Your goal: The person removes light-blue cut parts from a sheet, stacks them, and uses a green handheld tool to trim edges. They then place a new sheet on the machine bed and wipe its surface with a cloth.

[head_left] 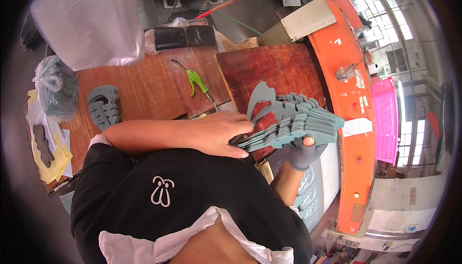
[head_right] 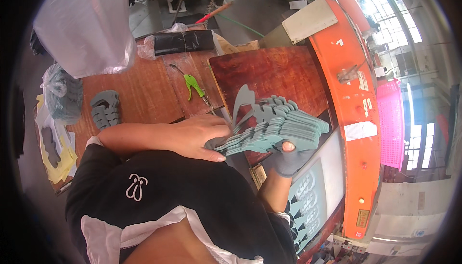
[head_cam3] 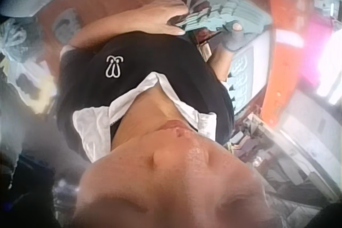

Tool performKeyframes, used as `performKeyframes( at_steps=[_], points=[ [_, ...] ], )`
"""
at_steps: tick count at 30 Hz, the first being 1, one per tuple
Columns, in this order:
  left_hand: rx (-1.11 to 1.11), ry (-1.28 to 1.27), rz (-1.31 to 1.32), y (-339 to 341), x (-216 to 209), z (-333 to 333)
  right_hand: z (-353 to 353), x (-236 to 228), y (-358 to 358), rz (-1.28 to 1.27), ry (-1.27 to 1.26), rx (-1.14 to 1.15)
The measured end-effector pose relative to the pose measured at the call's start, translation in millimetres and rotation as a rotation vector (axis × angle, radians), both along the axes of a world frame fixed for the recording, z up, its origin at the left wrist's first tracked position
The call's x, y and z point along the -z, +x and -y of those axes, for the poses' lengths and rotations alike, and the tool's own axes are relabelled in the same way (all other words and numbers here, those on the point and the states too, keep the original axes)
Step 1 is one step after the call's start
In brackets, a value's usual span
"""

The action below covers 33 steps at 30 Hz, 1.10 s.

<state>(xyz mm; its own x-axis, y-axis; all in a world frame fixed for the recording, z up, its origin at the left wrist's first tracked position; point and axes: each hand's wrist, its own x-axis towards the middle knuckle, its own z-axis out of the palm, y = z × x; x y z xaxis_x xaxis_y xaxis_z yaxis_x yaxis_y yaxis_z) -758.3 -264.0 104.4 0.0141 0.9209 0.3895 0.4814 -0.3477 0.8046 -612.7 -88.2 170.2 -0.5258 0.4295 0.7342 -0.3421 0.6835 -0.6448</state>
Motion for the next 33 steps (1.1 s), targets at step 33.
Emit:
performKeyframes(
  at_steps=[33],
  points=[
    [0.181,0.364,0.001,-24.8,-33.5,-21.4,26.5,-18.2,39.8,-0.122,-0.111,-0.324]
  ],
)
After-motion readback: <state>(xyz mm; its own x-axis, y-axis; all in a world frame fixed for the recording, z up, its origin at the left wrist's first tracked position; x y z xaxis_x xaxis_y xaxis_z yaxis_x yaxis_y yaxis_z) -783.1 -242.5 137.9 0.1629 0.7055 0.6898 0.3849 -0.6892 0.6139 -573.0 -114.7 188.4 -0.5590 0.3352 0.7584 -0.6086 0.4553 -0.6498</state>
